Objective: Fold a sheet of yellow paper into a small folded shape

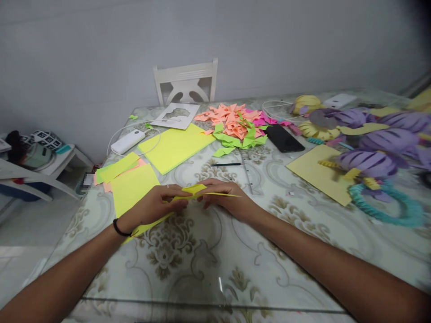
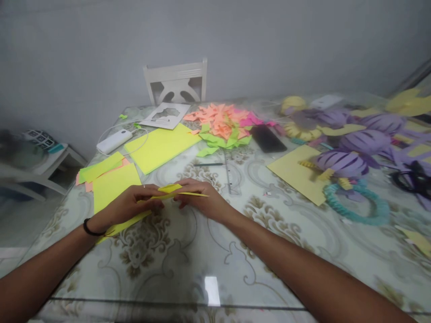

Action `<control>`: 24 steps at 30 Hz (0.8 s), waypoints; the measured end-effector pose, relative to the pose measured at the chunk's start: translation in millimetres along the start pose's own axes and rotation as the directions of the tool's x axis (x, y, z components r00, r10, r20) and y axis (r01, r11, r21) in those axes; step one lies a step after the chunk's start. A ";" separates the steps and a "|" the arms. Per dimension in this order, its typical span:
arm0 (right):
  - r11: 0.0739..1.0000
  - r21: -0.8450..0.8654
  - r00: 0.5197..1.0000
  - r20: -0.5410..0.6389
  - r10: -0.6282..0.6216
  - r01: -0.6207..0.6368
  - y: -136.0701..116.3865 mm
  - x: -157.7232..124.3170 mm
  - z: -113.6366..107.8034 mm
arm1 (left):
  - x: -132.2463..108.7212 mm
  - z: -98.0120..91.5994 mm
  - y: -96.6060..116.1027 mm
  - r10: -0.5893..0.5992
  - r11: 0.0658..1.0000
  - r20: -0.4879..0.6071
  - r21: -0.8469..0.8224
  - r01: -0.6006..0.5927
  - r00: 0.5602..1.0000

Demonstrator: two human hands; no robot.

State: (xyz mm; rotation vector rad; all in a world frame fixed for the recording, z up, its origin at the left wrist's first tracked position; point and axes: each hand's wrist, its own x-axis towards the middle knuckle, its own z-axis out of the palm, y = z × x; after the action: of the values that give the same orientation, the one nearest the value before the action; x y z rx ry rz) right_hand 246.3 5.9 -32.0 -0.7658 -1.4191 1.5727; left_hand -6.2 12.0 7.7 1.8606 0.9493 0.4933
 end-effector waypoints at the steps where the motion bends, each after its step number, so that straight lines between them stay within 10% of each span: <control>1: 1.000 0.008 1.000 -0.020 0.003 -0.003 -0.1 0.2 -0.2 | 0.4 -0.8 -1.7 -0.011 1.000 0.007 -0.028 0.011 1.000; 12: 0.992 0.117 0.985 -0.159 0.061 -0.042 1.5 -0.5 -0.2 | -1.4 -2.8 -2.9 -0.069 0.992 0.012 -0.110 0.070 0.998; 24: 0.974 -0.185 0.975 -0.202 0.091 -0.129 -2.8 -4.6 -0.3 | -5.9 9.1 5.2 -0.095 0.987 -0.118 0.121 0.109 0.989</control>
State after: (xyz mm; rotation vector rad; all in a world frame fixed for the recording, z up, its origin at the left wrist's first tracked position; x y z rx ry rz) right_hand 249.1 1.8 -29.8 -1.1021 -1.4223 1.4106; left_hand -1.6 0.9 8.4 1.9025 1.1690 0.4880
